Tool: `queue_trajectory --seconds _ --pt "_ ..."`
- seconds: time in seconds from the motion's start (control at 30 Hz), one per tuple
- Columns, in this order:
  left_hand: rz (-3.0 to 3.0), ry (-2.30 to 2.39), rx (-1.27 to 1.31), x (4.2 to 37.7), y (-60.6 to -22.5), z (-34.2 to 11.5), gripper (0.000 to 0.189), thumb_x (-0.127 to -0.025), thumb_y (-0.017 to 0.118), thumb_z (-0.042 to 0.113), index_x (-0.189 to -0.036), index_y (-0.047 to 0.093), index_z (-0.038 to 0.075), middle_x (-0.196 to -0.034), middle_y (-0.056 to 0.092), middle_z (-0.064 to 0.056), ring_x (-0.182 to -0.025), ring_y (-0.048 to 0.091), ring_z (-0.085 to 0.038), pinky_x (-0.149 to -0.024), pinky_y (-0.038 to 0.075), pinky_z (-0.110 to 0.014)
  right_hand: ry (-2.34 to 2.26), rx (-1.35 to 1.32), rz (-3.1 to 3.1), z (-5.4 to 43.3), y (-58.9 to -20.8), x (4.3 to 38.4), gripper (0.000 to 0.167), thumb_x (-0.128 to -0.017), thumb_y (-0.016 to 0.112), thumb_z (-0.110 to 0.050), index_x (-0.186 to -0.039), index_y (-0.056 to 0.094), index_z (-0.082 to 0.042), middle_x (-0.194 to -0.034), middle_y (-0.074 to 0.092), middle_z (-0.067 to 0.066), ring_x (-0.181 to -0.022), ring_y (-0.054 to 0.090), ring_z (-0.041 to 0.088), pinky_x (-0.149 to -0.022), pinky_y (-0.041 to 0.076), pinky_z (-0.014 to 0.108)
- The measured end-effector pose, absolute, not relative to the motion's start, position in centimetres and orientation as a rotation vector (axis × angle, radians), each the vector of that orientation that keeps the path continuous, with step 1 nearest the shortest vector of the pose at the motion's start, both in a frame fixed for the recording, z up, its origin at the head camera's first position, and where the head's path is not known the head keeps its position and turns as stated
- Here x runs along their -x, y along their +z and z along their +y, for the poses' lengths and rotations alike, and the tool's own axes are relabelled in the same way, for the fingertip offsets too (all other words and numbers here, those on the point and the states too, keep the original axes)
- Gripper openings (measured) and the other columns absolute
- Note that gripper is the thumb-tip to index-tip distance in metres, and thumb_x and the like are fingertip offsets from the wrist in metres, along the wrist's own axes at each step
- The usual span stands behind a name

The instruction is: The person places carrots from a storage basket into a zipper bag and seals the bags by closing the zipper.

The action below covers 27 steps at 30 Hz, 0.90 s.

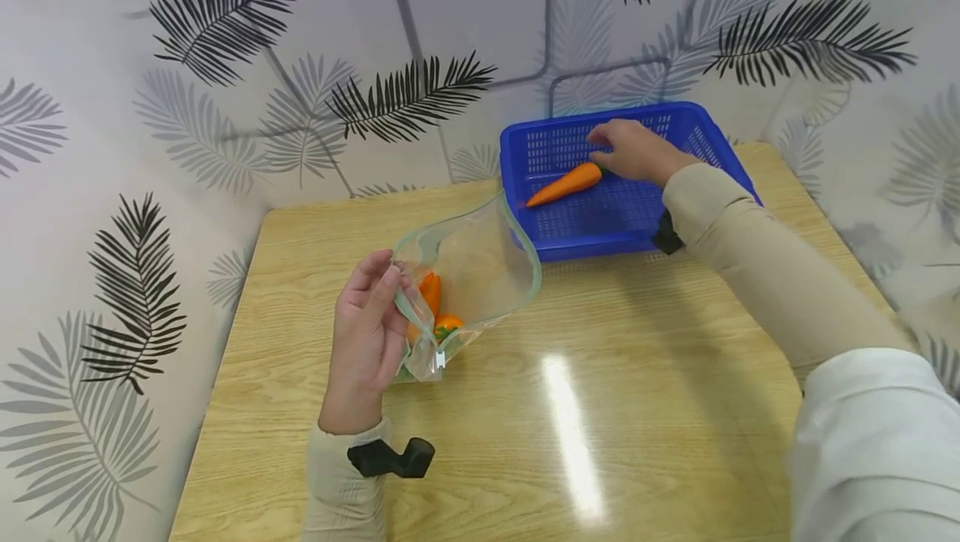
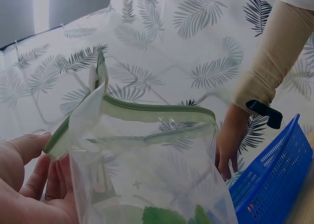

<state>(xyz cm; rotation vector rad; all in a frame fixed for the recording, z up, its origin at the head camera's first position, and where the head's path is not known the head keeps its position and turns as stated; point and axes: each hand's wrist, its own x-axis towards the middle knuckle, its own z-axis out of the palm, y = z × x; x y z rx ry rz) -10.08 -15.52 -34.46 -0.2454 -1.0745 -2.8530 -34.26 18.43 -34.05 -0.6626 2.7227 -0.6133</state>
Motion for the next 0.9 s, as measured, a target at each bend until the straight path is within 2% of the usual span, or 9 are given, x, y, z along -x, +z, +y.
queue_trajectory --seconds 0.2,0.4,0.53,0.77,0.9 --pt "-1.053 -2.858 0.237 10.2 -34.5 -15.4 0.020 -0.092 0.049 -0.008 -0.109 0.057 0.000 -0.100 0.055 -0.010 -0.082 0.056 -0.017 -0.076 0.052 -0.020 -0.506 0.664 2.695 18.3 -35.0 35.8 0.046 -0.097 0.047 -0.013 -0.137 0.037 0.006 -0.138 0.038 0.027 -0.128 0.032 0.040 -0.105 0.028 0.052" --pt "-1.073 -2.841 0.206 10.2 -34.5 -15.7 0.021 -0.092 0.049 -0.008 -0.109 0.057 0.000 -0.100 0.055 -0.010 -0.083 0.056 -0.017 -0.077 0.051 -0.020 -0.473 0.645 2.651 17.5 -36.0 36.6 0.052 -0.096 0.048 -0.015 -0.142 0.030 0.003 -0.143 0.031 0.025 -0.133 0.023 0.041 -0.108 0.021 0.052" --pt "-1.060 -2.845 0.219 10.1 -34.6 -15.9 0.021 -0.092 0.049 -0.009 -0.109 0.058 0.000 -0.099 0.055 -0.011 -0.082 0.056 -0.017 -0.076 0.052 -0.020 -0.424 0.594 2.628 17.2 -36.9 37.0 0.052 -0.098 0.046 -0.016 -0.143 0.028 0.001 -0.145 0.028 0.025 -0.133 0.021 0.041 -0.107 0.022 0.053" --pt "-1.073 -2.842 0.230 10.1 -34.5 -16.0 0.020 -0.091 0.053 -0.007 -0.109 0.058 0.000 -0.099 0.057 -0.011 -0.081 0.057 -0.016 -0.075 0.052 -0.020 -0.376 0.558 2.598 17.4 -37.9 37.5 0.052 -0.094 0.040 -0.005 -0.144 0.027 0.001 -0.144 0.028 0.027 -0.132 0.024 0.043 -0.103 0.028 0.053" --pt "-1.107 -2.832 0.211 10.1 -34.5 -16.0 0.020 -0.091 0.052 -0.006 -0.109 0.058 0.001 -0.099 0.056 -0.009 -0.081 0.057 -0.016 -0.075 0.052 -0.019 -0.356 0.591 2.574 17.4 -38.2 37.4 0.050 -0.095 0.038 -0.007 -0.143 0.028 0.003 -0.142 0.029 0.029 -0.130 0.025 0.044 -0.106 0.024 0.055"
